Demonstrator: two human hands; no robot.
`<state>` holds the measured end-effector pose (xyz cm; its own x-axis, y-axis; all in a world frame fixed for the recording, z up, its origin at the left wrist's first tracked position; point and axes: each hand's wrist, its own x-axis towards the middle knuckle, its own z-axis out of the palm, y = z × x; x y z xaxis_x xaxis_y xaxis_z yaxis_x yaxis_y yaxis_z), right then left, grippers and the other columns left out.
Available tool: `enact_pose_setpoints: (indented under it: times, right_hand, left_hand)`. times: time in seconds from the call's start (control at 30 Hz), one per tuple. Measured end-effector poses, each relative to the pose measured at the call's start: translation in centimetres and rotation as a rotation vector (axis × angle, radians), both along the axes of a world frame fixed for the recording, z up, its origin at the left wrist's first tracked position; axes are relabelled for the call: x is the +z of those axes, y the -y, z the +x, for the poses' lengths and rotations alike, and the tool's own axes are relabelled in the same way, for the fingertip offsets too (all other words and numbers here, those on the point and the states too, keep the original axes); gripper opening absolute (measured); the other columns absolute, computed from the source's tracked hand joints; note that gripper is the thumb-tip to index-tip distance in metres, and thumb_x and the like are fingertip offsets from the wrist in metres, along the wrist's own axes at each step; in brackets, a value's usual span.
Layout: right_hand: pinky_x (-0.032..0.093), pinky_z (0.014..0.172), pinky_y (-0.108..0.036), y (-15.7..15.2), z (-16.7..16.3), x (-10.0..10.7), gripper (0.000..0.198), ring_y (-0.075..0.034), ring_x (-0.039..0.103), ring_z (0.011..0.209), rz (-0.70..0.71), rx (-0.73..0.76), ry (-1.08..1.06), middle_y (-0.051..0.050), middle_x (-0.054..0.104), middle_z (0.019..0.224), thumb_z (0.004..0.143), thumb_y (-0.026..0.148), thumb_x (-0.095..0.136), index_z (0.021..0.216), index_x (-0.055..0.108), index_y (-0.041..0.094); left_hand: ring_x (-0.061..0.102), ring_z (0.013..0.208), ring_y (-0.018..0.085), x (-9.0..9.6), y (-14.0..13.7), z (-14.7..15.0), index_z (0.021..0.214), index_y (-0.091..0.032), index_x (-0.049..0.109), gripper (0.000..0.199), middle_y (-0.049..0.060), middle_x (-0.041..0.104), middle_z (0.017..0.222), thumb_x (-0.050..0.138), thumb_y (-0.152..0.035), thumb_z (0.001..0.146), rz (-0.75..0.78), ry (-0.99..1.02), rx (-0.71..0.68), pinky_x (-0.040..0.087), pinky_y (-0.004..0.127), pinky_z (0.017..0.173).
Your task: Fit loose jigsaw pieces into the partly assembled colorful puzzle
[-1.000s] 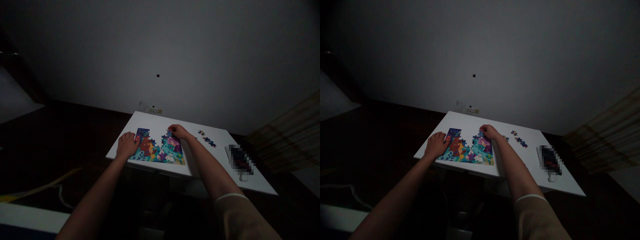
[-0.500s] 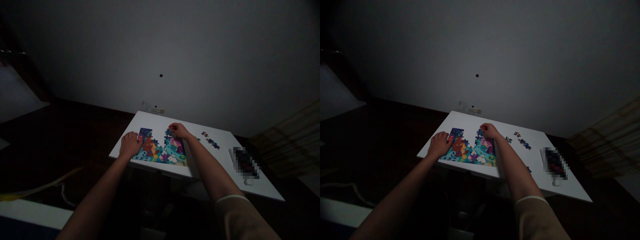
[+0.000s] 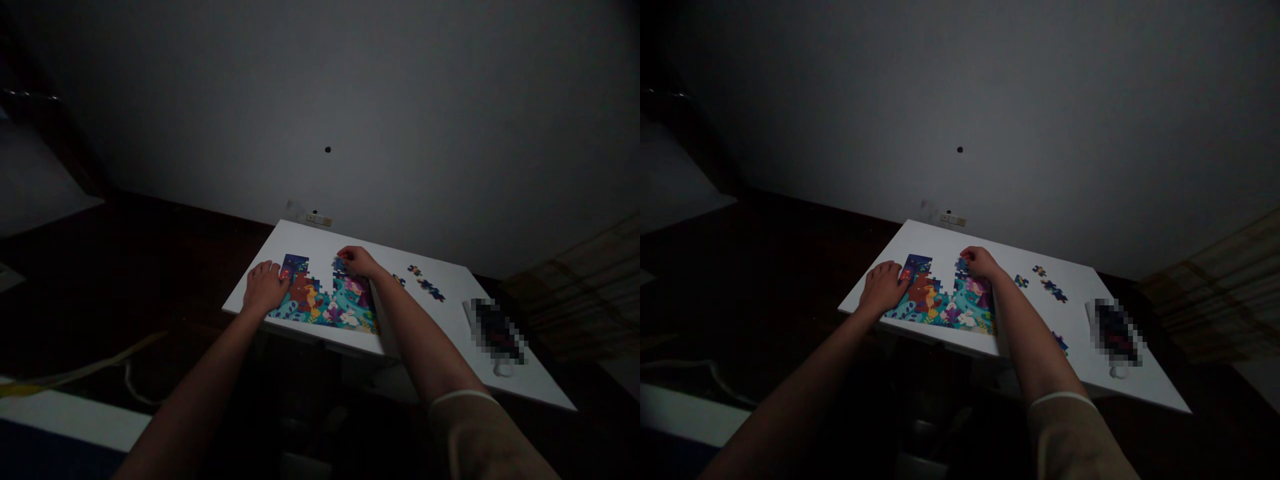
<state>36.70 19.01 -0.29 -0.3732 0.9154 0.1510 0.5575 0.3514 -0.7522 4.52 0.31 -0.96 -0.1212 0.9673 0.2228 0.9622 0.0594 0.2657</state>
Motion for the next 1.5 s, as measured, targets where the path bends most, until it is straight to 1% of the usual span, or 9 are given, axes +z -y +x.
enact_pose_setpoints:
  times: [0.23,0.43,0.5,0.57,0.67,0.77,1.0,1.23,1.5]
  right_hand:
    - [0.062,0.089,-0.036,0.3,-0.2,-0.1,0.031,-0.024,0.078,0.089,0.036,0.050,0.116,-0.008,0.087,0.100,0.073,0.008,0.074,0.098,0.085,0.022]
    - [0.064,0.083,-0.035,0.0,-0.2,0.2,0.030,-0.023,0.077,0.086,-0.106,0.022,-0.055,-0.007,0.084,0.095,0.075,0.011,0.080,0.102,0.082,0.021]
    - [0.065,0.083,-0.036,0.0,-0.2,0.2,0.028,-0.024,0.077,0.085,-0.123,0.041,-0.077,-0.008,0.084,0.094,0.074,0.010,0.083,0.100,0.081,0.021]
    - [0.065,0.083,-0.036,0.2,-0.2,0.2,0.026,-0.023,0.077,0.084,-0.097,0.063,-0.030,-0.007,0.085,0.093,0.073,0.011,0.083,0.096,0.081,0.021]
    - [0.064,0.086,-0.034,0.4,-0.2,0.0,0.025,-0.022,0.076,0.085,-0.006,0.076,0.060,-0.006,0.086,0.095,0.073,0.011,0.082,0.095,0.083,0.022]
    - [0.063,0.086,-0.034,0.6,-0.2,0.0,0.024,-0.022,0.077,0.086,0.052,0.079,0.098,-0.007,0.087,0.096,0.075,0.010,0.081,0.095,0.084,0.023]
    - [0.062,0.084,-0.033,0.3,0.1,-0.2,0.025,-0.023,0.079,0.086,-0.010,0.107,0.118,-0.006,0.088,0.097,0.076,0.006,0.081,0.093,0.085,0.024]
    - [0.063,0.088,-0.035,0.1,0.4,-0.8,0.024,-0.023,0.079,0.088,0.014,0.108,0.099,-0.007,0.088,0.098,0.078,0.008,0.082,0.096,0.085,0.024]
    - [0.063,0.083,-0.032,0.0,0.4,-0.8,0.023,-0.021,0.078,0.086,-0.007,0.088,0.092,-0.007,0.087,0.097,0.078,0.007,0.082,0.096,0.083,0.021]
  left_hand:
    - [0.059,0.146,0.042,0.4,0.2,0.1,0.136,-0.020,0.074,0.045,0.021,0.069,0.154,0.049,-0.049,0.113,0.002,0.003,-0.001,0.045,0.059,0.123]
    - [0.057,0.149,0.043,0.3,0.1,0.1,0.139,-0.018,0.074,0.048,0.023,0.066,0.160,0.049,-0.050,0.113,-0.001,0.001,0.001,0.045,0.059,0.123]
    - [0.057,0.150,0.043,0.2,0.1,0.0,0.141,-0.017,0.073,0.050,0.023,0.065,0.162,0.048,-0.051,0.114,-0.001,0.001,-0.002,0.044,0.060,0.124]
    - [0.056,0.151,0.043,0.1,0.1,0.0,0.142,-0.018,0.073,0.050,0.023,0.065,0.163,0.048,-0.051,0.113,-0.002,0.000,0.000,0.043,0.060,0.124]
    - [0.055,0.152,0.043,0.0,0.0,0.0,0.143,-0.019,0.072,0.050,0.022,0.065,0.163,0.049,-0.051,0.113,-0.005,0.002,0.003,0.043,0.059,0.125]
    - [0.054,0.153,0.043,-0.2,-0.1,-0.1,0.143,-0.019,0.072,0.050,0.023,0.064,0.163,0.048,-0.052,0.113,-0.004,0.007,-0.005,0.042,0.059,0.125]
    - [0.055,0.153,0.044,0.0,-0.1,-0.1,0.144,-0.017,0.071,0.052,0.023,0.062,0.166,0.048,-0.052,0.113,-0.022,0.006,-0.001,0.042,0.060,0.126]
    - [0.054,0.154,0.043,0.4,0.0,0.1,0.143,-0.018,0.071,0.050,0.023,0.062,0.166,0.047,-0.051,0.114,-0.023,0.000,0.004,0.042,0.060,0.126]
    - [0.058,0.147,0.043,0.5,0.1,0.1,0.138,-0.019,0.073,0.049,0.023,0.067,0.158,0.046,-0.053,0.115,-0.011,-0.018,0.003,0.045,0.059,0.122]
